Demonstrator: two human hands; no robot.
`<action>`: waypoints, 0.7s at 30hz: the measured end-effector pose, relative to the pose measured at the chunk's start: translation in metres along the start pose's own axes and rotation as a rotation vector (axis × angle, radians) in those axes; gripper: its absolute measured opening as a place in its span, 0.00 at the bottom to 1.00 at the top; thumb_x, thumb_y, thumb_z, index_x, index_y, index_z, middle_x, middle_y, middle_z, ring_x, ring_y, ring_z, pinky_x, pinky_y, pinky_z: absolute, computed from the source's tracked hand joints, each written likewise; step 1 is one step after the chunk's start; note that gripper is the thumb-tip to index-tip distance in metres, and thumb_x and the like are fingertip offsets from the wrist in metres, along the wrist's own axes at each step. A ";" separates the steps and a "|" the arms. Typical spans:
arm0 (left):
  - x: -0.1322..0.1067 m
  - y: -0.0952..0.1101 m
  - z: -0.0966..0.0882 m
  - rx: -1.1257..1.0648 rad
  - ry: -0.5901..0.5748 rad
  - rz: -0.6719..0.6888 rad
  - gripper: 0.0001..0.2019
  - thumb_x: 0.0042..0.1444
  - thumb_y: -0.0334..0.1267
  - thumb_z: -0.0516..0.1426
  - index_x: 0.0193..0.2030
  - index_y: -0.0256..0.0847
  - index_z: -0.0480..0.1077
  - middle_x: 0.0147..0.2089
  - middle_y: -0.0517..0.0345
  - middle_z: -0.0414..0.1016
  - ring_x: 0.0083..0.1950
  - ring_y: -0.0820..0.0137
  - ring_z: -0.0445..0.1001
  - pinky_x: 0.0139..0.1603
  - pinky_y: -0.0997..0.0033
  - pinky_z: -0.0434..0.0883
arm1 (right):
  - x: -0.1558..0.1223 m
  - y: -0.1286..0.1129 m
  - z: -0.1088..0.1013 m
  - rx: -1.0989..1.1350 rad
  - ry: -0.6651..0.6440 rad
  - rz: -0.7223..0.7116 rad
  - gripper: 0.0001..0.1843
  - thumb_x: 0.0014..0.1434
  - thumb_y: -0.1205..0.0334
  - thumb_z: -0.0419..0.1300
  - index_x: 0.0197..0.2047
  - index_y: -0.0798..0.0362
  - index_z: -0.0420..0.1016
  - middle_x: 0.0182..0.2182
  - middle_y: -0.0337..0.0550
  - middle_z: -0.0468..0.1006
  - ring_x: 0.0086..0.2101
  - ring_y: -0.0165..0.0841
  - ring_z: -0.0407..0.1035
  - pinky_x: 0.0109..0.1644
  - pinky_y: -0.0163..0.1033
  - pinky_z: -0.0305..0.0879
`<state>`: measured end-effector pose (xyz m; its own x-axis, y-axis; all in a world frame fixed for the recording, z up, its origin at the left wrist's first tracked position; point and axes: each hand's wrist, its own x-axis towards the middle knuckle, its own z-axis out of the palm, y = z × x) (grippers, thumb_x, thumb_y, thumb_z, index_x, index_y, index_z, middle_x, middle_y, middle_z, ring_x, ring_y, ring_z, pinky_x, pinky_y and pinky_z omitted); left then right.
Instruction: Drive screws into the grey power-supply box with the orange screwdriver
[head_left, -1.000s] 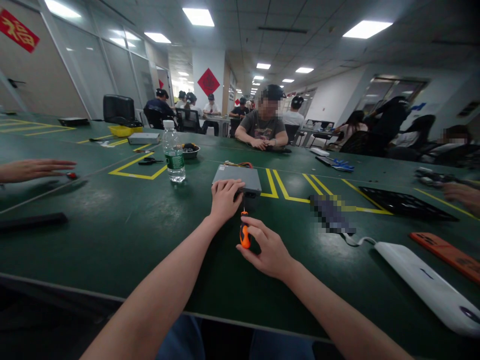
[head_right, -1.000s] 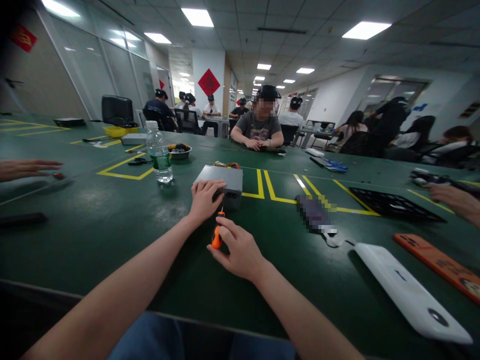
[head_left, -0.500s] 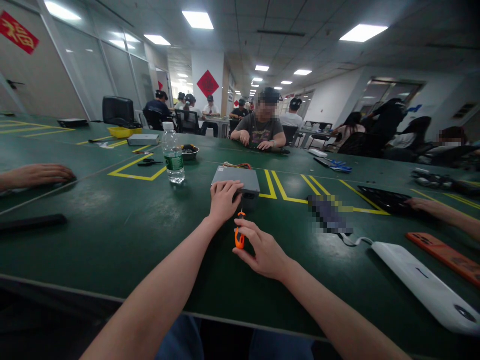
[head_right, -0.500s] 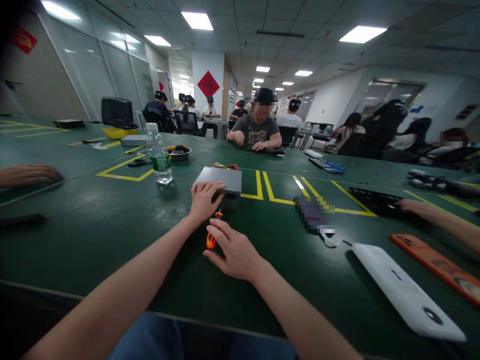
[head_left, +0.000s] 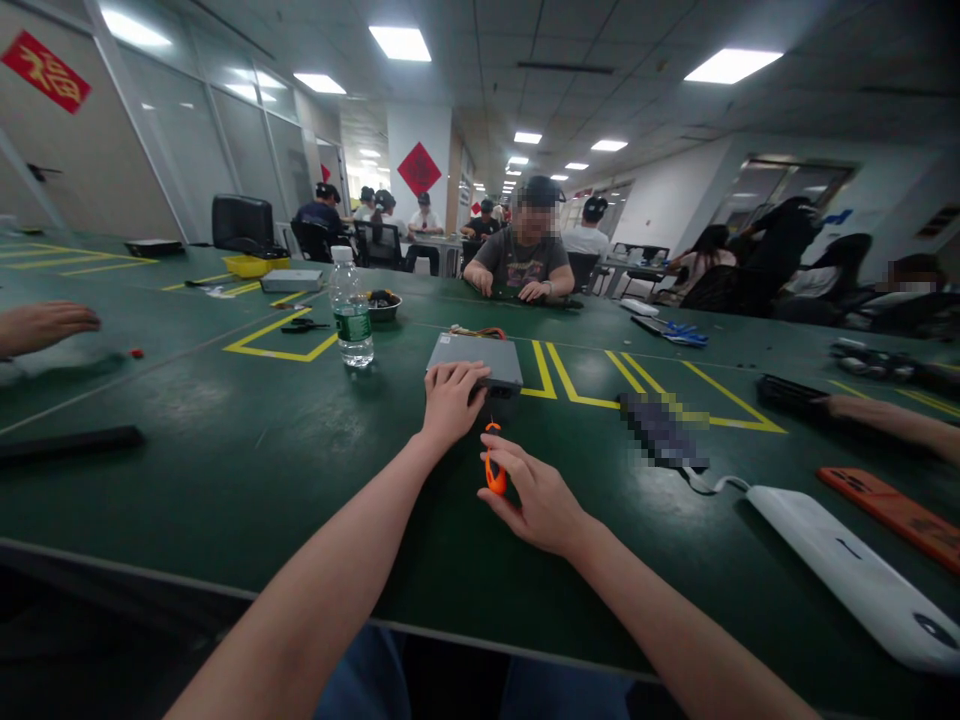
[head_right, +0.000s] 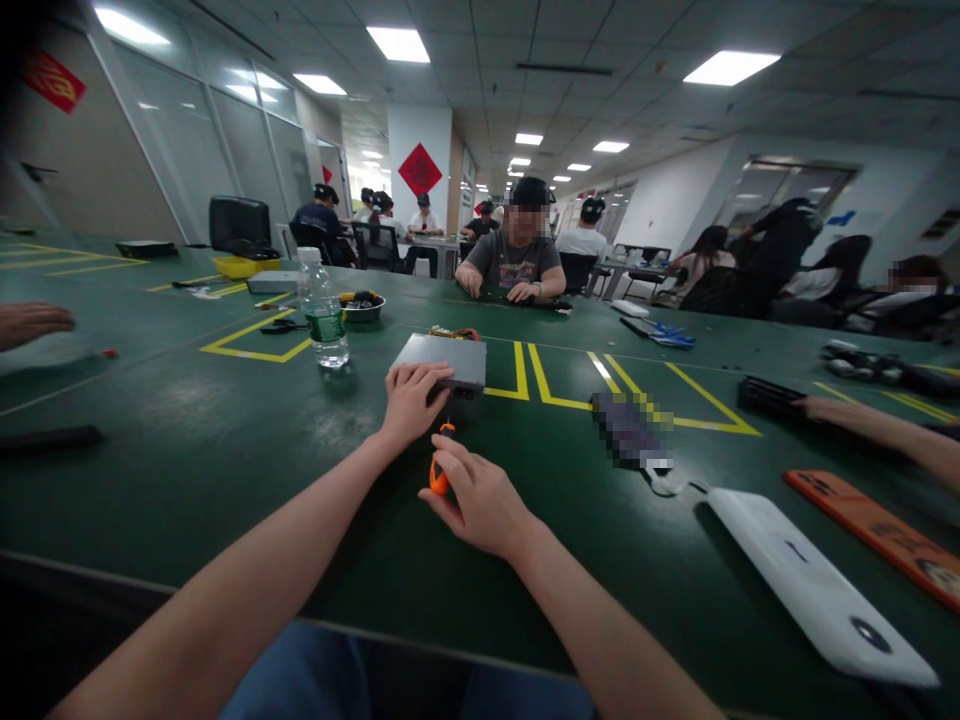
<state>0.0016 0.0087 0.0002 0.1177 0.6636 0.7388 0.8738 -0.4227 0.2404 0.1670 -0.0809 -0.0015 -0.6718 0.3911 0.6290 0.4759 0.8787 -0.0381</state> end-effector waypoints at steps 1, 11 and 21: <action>0.000 0.000 0.000 -0.001 0.004 0.004 0.12 0.57 0.36 0.52 0.48 0.51 0.66 0.55 0.64 0.69 0.56 0.65 0.62 0.58 0.57 0.51 | -0.002 0.000 -0.003 -0.021 0.011 -0.018 0.18 0.61 0.60 0.50 0.53 0.56 0.56 0.51 0.59 0.66 0.48 0.40 0.67 0.44 0.44 0.70; -0.001 0.000 -0.001 0.005 0.002 0.010 0.12 0.57 0.37 0.51 0.48 0.51 0.66 0.54 0.64 0.69 0.55 0.65 0.62 0.59 0.57 0.51 | -0.016 0.016 -0.016 -0.135 0.129 -0.051 0.17 0.57 0.65 0.52 0.51 0.57 0.62 0.47 0.56 0.70 0.43 0.39 0.69 0.42 0.43 0.70; -0.001 0.000 0.000 0.004 0.013 0.017 0.12 0.57 0.37 0.51 0.48 0.50 0.66 0.54 0.64 0.70 0.55 0.65 0.62 0.58 0.58 0.52 | -0.013 0.014 -0.016 -0.157 0.166 -0.016 0.15 0.57 0.66 0.51 0.48 0.57 0.64 0.45 0.55 0.71 0.41 0.38 0.69 0.41 0.43 0.69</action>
<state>0.0009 0.0081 -0.0002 0.1264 0.6481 0.7510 0.8737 -0.4312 0.2251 0.1914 -0.0778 0.0018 -0.5839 0.3156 0.7480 0.5568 0.8261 0.0861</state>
